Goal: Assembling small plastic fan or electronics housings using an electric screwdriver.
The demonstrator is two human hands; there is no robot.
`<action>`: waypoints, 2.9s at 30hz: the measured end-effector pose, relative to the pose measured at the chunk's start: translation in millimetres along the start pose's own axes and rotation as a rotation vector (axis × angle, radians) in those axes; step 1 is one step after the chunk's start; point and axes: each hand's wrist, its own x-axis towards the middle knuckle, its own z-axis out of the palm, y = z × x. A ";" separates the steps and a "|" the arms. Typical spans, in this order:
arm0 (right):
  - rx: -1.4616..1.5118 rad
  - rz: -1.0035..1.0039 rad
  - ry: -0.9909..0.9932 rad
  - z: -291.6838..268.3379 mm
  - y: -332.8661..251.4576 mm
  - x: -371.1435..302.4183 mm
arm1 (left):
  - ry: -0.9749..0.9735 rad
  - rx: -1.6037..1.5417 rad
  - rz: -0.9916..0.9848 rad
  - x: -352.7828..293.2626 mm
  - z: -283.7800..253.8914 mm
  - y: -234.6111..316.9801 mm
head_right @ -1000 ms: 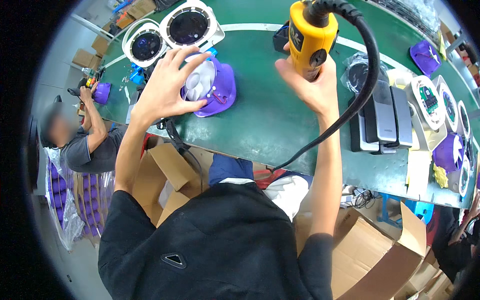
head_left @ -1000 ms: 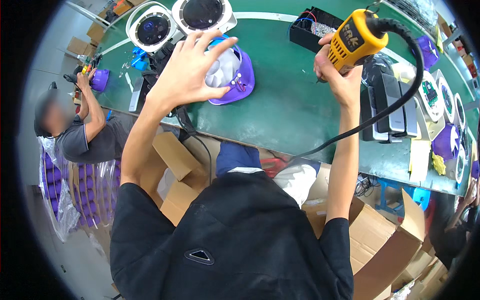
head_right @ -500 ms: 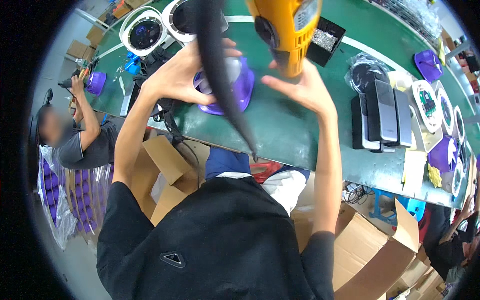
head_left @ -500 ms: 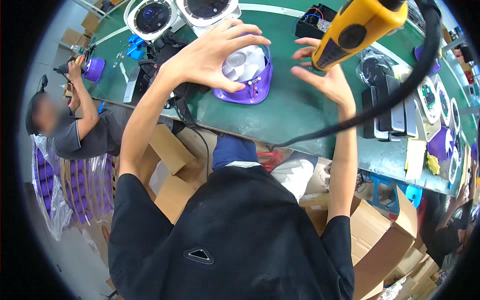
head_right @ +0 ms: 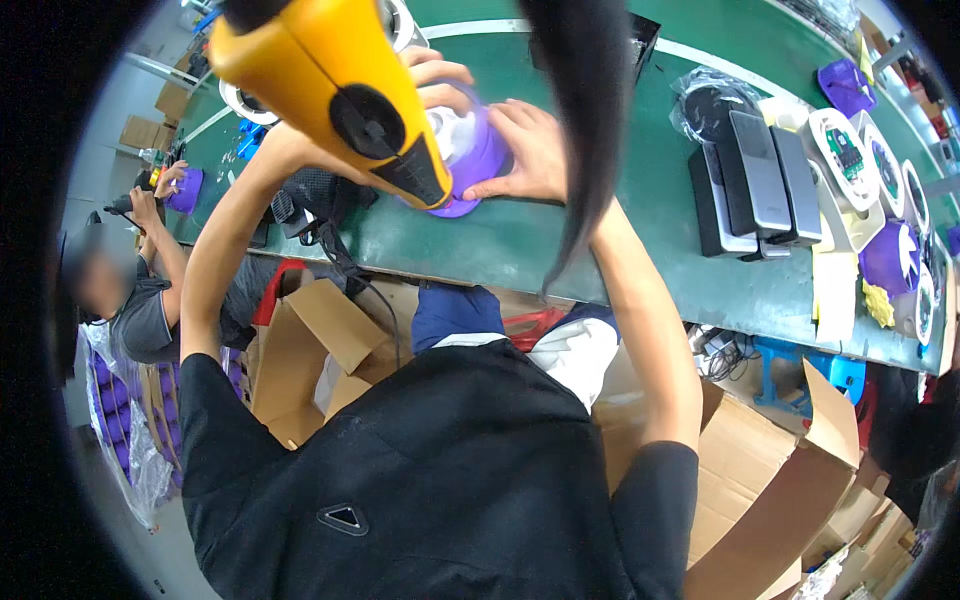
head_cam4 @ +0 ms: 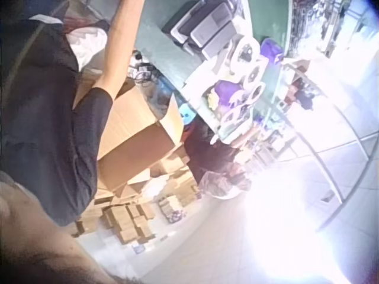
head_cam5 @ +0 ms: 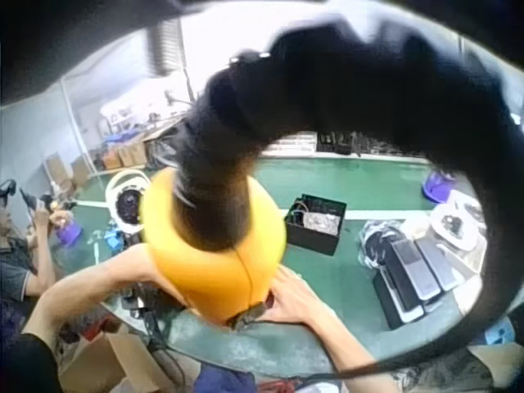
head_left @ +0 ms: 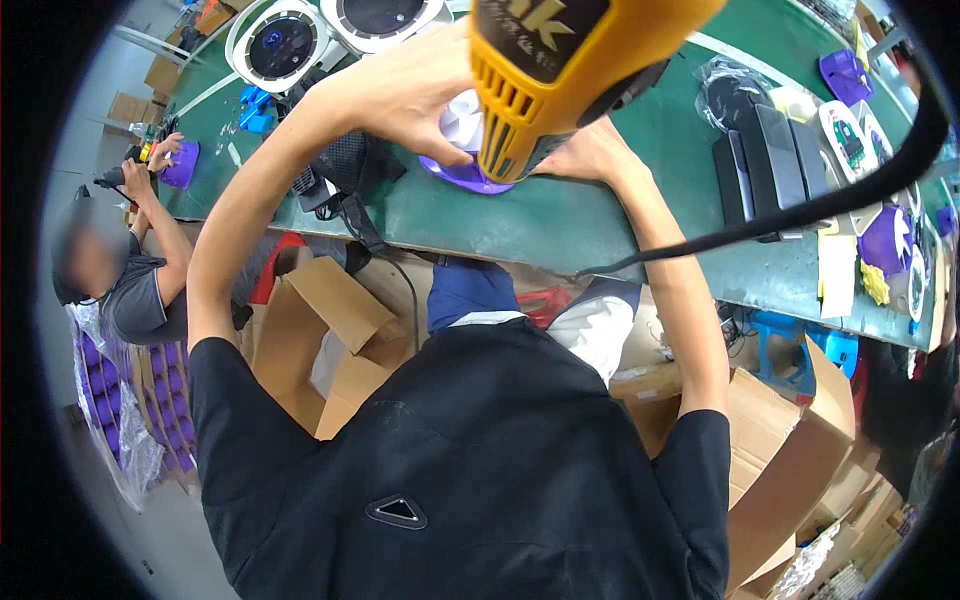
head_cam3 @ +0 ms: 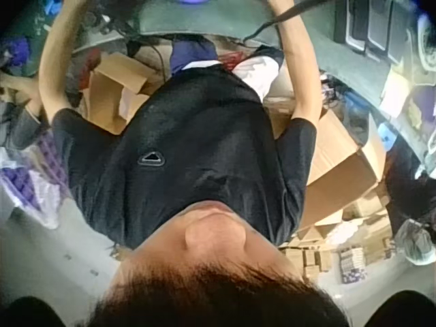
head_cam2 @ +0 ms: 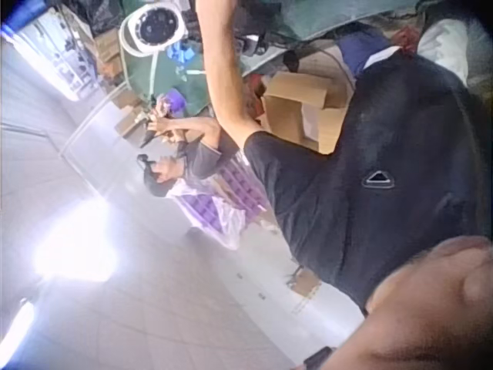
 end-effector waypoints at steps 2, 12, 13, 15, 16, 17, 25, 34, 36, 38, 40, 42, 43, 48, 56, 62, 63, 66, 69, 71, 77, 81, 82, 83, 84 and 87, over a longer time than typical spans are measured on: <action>-0.115 0.000 0.038 3.7 -2.1 -3.3 | -0.137 0.114 -0.148 -11.8 2.1 4.3; -0.012 0.140 0.036 -1.4 -10.2 -7.0 | -0.289 0.389 -0.202 2.1 -18.4 59.7; -0.008 0.143 0.040 0.4 -8.0 -7.6 | -0.219 0.354 -0.185 3.3 -15.7 60.2; -0.103 0.041 0.065 8.9 2.1 -7.4 | -0.067 0.216 -0.155 0.7 -11.3 55.3; 0.026 0.118 0.002 20.7 14.4 -5.3 | -0.034 0.226 -0.194 -6.0 -9.3 53.6; -0.056 0.089 0.040 17.7 7.2 -3.8 | -0.066 0.184 -0.224 -9.0 -11.8 54.5; -0.020 0.175 0.069 -2.0 -15.7 1.9 | -0.112 0.530 -0.221 -1.8 -5.3 88.1; -0.001 0.187 0.101 -12.4 -30.9 2.1 | -0.066 0.421 -0.383 -10.6 -6.8 83.2; 0.000 0.224 0.071 -13.3 -31.3 1.1 | 0.021 0.391 -0.511 -15.4 0.6 86.6; -0.018 0.214 0.072 -11.1 -29.2 -0.1 | 0.060 0.402 -0.527 -16.5 5.3 91.9; -0.034 0.206 0.074 -6.8 -24.9 -1.9 | 0.116 0.397 -0.621 -15.5 8.3 100.1; -0.022 0.161 0.130 -3.8 -22.5 -0.6 | 0.116 0.405 -0.640 -11.9 8.3 104.8; -0.029 0.162 0.135 -2.1 -22.5 -2.3 | 0.100 0.416 -0.627 -9.7 7.5 105.4; 0.035 0.186 0.166 -2.9 -23.4 0.3 | 0.022 0.470 -0.482 -0.4 -7.1 85.0; -0.019 0.252 0.104 0.6 -16.4 3.0 | -0.178 0.132 -0.153 -3.4 -33.2 25.2; 0.010 0.191 0.173 5.6 -9.8 0.6 | -0.431 0.148 -0.419 -17.3 -28.8 20.5; 0.019 0.194 0.163 4.8 -11.7 1.5 | -0.398 0.128 -0.390 -24.3 -23.0 14.3; 0.014 0.199 0.154 4.8 -13.4 0.4 | -0.315 0.069 -0.323 -11.0 -15.7 13.6; -0.015 0.195 0.138 3.9 -14.0 0.3 | -0.350 0.348 0.027 9.7 -20.0 6.9; -0.030 0.188 0.123 2.7 -13.4 0.2 | -0.349 0.301 -0.009 11.0 -17.2 0.1; -0.026 0.232 0.033 -2.7 -18.5 2.1 | -0.103 -0.170 -0.180 -19.1 -0.1 -22.0; 0.055 0.168 0.118 -5.6 -13.3 -0.8 | -0.253 -0.158 -0.229 -37.6 9.9 -28.6; 0.039 0.168 0.034 -10.0 -12.3 -1.6 | -0.249 -0.156 -0.234 -34.8 13.4 -24.1; 0.123 0.163 0.049 -9.8 -6.6 -4.8 | -0.215 -0.137 -0.246 -29.9 14.2 -16.0; 0.207 0.153 0.060 -7.7 -0.7 -4.9 | -0.178 -0.115 -0.261 -30.1 12.9 -11.1; 0.584 0.308 0.090 -11.7 12.5 3.0 | -0.156 -0.221 -0.453 -52.8 44.1 -24.3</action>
